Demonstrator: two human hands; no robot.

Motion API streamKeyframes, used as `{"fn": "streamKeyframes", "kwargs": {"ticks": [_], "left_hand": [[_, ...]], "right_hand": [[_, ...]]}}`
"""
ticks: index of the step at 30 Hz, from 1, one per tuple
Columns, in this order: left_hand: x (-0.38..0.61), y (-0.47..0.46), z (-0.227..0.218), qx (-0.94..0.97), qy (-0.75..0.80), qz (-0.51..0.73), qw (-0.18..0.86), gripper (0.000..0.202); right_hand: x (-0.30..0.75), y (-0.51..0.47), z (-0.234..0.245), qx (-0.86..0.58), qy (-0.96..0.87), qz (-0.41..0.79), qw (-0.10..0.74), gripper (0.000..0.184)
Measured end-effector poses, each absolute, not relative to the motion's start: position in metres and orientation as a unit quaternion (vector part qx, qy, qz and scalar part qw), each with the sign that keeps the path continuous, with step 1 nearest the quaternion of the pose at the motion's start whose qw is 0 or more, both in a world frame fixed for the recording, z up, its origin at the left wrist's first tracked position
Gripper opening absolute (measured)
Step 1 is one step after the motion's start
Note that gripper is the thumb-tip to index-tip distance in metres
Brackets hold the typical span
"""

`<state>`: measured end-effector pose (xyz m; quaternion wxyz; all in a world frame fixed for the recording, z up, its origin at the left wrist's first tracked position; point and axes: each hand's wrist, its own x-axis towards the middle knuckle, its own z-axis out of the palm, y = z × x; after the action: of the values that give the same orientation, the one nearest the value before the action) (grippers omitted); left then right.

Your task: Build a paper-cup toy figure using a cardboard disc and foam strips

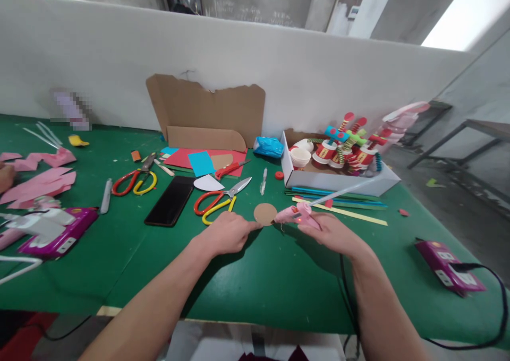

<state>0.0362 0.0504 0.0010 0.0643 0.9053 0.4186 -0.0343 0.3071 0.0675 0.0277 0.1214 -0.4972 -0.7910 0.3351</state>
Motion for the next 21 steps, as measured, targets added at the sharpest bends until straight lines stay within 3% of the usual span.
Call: {"fn": "streamKeyframes", "kwargs": {"ticks": [9,21], "left_hand": [[0.036,0.050,0.002,0.904,0.421,-0.034,0.064,0.050],[0.035,0.049,0.003,0.902,0.427,-0.019,0.062,0.050]], "right_hand": [[0.305,0.066,0.029,-0.541,-0.765,0.339,0.090,0.043],[0.305,0.063,0.028,-0.565,-0.630,0.500,0.182,0.046]]}}
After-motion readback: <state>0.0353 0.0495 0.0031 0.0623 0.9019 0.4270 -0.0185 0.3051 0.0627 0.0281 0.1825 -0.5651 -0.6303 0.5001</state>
